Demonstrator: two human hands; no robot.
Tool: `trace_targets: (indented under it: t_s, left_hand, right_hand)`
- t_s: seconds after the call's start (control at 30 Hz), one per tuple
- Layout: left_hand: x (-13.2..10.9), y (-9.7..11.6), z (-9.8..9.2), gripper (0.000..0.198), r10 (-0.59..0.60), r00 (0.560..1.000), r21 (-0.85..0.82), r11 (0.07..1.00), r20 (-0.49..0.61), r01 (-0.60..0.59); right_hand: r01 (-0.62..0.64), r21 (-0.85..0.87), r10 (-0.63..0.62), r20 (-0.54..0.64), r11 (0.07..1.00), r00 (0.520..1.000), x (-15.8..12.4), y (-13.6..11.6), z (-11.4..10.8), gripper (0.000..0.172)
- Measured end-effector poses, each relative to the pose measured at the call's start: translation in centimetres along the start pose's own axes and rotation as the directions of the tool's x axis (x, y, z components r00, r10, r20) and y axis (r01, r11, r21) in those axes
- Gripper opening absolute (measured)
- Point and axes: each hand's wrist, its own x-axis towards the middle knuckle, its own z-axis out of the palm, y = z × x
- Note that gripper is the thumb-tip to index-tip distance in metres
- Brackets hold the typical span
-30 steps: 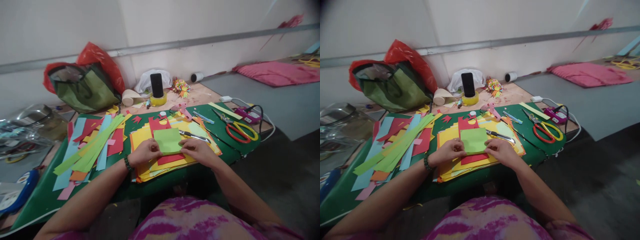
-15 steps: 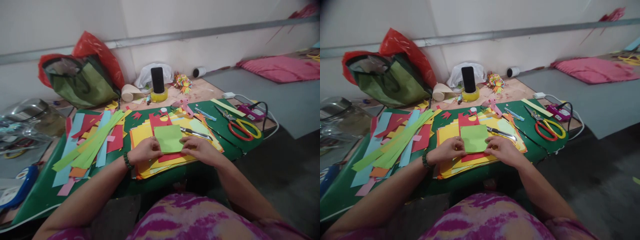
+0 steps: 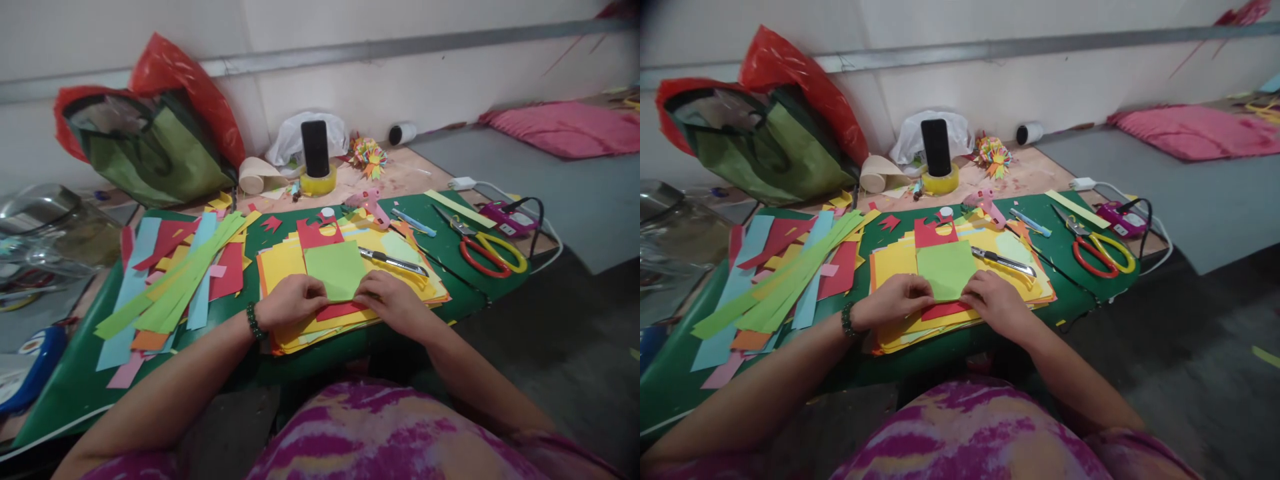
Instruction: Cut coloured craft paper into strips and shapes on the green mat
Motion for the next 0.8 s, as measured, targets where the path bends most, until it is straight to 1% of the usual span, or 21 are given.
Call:
trace_targets:
  t_s: [0.17, 0.37, 0.47, 0.57, 0.73, 0.8]
  left_hand:
    - [-0.1, 0.2, -0.2, 0.022, -0.037, 0.999, -0.014, 0.999, 0.022, 0.037]
    - [-0.1, 0.3, -0.6, 0.02, -0.071, 0.996, 0.007, 0.998, 0.046, 0.07]
    - [-0.1, 0.5, -0.6, 0.018, -0.096, 0.994, 0.032, 0.995, 0.045, 0.095]
    - [-0.2, 0.7, -0.7, 0.02, -0.113, 0.992, 0.055, 0.992, 0.049, 0.11]
    - [-0.3, 1.0, -0.7, 0.021, -0.109, 0.992, 0.141, 0.985, 0.066, 0.099]
    - [-0.4, 1.1, -0.5, 0.019, -0.108, 0.992, 0.186, 0.978, 0.061, 0.095]
  right_hand:
    - [-0.08, 0.052, 0.081, -0.002, 0.995, 0.997, 0.3, 0.1, -0.1, 0.017]
    - [-0.148, 0.05, 0.148, 0.009, 0.988, 0.989, 0.6, 0.1, -0.3, 0.015]
    - [-0.171, 0.071, 0.17, 0.016, 0.983, 0.985, 0.7, 0.1, -0.4, 0.014]
    - [-0.198, 0.082, 0.197, 0.021, 0.977, 0.98, 0.7, 0.1, -0.4, 0.013]
    - [-0.187, 0.086, 0.186, 0.02, 0.979, 0.982, 0.6, 0.1, -0.3, 0.015]
    - [-0.203, 0.097, 0.202, 0.026, 0.974, 0.979, 0.6, 0.1, -0.3, 0.015]
